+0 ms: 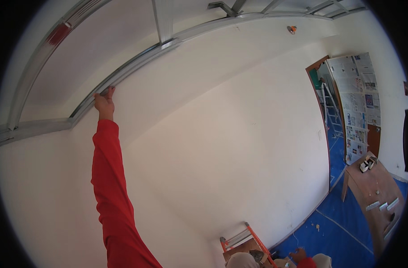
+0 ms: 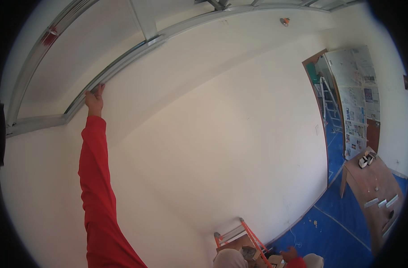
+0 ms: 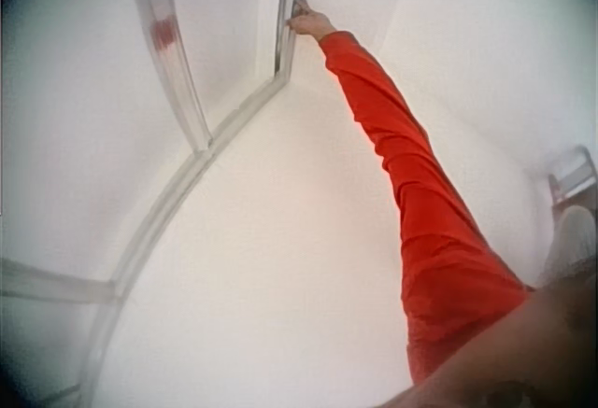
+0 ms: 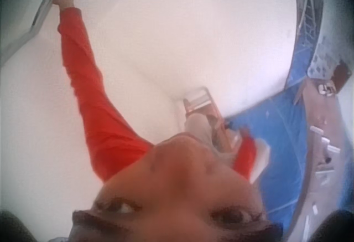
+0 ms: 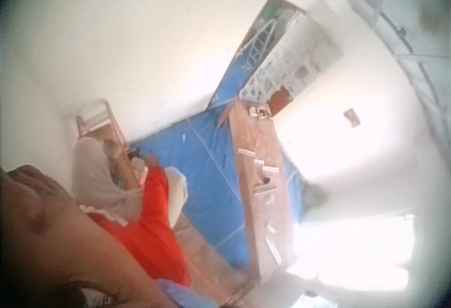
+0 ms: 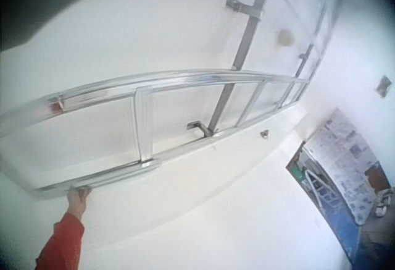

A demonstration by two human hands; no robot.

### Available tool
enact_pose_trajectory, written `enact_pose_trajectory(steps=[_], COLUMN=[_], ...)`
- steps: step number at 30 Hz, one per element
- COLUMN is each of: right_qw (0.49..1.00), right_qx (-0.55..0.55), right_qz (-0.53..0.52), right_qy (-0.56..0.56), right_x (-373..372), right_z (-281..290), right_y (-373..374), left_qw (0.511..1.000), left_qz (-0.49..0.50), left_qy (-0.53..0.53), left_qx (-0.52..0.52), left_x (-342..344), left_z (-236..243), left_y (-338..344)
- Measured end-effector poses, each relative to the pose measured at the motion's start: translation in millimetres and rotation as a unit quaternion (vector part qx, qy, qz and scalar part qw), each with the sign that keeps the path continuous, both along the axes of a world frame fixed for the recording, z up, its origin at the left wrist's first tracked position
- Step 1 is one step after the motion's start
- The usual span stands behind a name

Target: The person sits on the floor and uses tin snips to cut a long metal strip into shorter pieces. They repeatedly position the snips, cut, and adjust the strip, then lift a cut piece to the ceiling to check fit against an existing frame.

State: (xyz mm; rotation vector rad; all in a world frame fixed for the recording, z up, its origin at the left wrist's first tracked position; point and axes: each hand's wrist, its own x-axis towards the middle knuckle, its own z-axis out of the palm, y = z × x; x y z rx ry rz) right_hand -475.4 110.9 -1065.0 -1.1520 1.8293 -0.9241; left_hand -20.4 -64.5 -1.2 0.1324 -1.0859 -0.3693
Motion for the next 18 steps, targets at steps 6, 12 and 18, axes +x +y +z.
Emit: enact_pose_trajectory(steps=[6,12,18], right_qw=[0.995,0.990,0.984], right_qx=[-0.004,0.036,0.058], right_qz=[0.062,0.116,0.151], right_qy=[0.073,0.078,0.079], right_x=[-15.0,-14.6,-8.4], right_z=[-37.2,-64.3,-85.4], right_y=[-23.1,-36.3,-35.2], left_qw=[0.998,0.996,0.996], left_qz=[-0.058,-0.072,-0.077], left_qy=[0.014,0.054,0.036], left_qx=[-0.015,0.028,0.019], left_x=[9.1,-0.1,-2.5], left_z=[11.4,13.0,10.0], left_y=[-8.9,-0.9,10.5])
